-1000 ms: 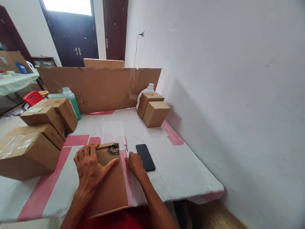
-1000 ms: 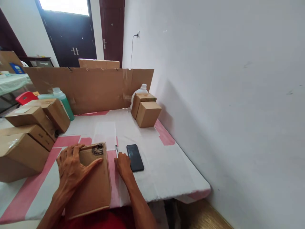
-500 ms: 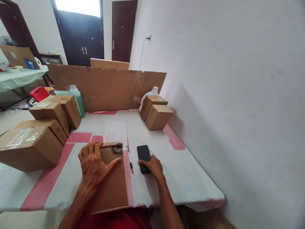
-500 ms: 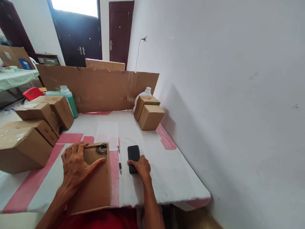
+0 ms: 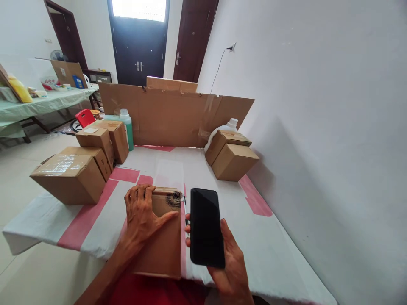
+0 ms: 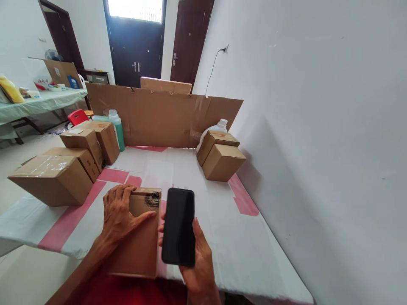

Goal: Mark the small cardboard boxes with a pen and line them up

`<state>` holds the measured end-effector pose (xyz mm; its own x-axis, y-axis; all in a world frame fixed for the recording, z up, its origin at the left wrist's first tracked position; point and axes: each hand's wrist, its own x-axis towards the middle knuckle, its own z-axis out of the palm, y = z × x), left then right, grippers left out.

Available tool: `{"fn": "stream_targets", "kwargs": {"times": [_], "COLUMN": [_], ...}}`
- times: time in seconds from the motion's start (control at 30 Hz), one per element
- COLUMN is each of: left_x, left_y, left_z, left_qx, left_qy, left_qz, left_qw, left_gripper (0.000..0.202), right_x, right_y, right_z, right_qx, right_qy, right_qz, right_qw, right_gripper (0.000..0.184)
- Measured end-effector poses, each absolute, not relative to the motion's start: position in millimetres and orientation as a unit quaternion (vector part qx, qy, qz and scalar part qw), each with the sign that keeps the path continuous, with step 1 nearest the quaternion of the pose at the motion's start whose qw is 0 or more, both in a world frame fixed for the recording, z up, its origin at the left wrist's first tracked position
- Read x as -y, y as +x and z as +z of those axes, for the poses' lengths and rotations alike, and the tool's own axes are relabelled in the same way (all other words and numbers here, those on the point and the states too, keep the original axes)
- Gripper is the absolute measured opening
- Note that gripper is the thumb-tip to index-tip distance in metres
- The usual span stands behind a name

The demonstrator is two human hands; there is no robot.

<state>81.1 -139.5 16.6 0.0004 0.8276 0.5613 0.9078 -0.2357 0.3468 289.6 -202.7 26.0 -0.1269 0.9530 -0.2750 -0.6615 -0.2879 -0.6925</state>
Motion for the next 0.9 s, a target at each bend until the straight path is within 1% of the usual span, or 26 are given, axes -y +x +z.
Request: {"fn": "stream_targets", "kwargs": {"times": [0.07,0.17,0.23,0.3,0.5,0.6,0.73,0.9], "left_x": [141.2,143.9,145.3,146.1,147.5,147.6,146.5,143.6], "left_y": [79.8,77.8,77.9,79.2,81.7,79.0,75.0,74.1], "left_z": [14.3,12.9,14.8,18.4,24.2,20.5,14.5,11.8], "left_qx": [0.613,0.612,0.614,0.614,0.617,0.615,0.607,0.607], "left_qy": [-0.705,-0.707,-0.704,-0.7,-0.703,-0.712,-0.718,-0.721], "left_qz": [-0.35,-0.345,-0.348,-0.355,-0.346,-0.332,-0.336,-0.327], "left_qw": [0.067,0.077,0.081,0.083,0.077,0.066,0.064,0.068], "left_gripper": [0.069,0.049,0.038,0.034,0.032,0.038,0.047,0.047], "right_x": [205.6,207.6,207.8,207.4,208.6,209.6,209.6,211.4], "right_y": [269.3,241.7,229.2,222.4,221.5,223.0,225.5,229.0], "right_z": [40.2,48.3,46.7,42.5,38.2,41.2,46.2,50.8], "right_qx": [0.198,0.177,0.165,0.158,0.148,0.145,0.157,0.151], "right_qy": [-0.294,-0.232,-0.199,-0.179,-0.159,-0.165,-0.165,-0.174], "right_qz": [0.772,0.833,0.854,0.86,0.858,0.852,0.853,0.85], "right_qw": [0.527,0.471,0.452,0.45,0.466,0.476,0.47,0.474], "right_gripper": [0.065,0.059,0.059,0.058,0.053,0.05,0.055,0.05]}}
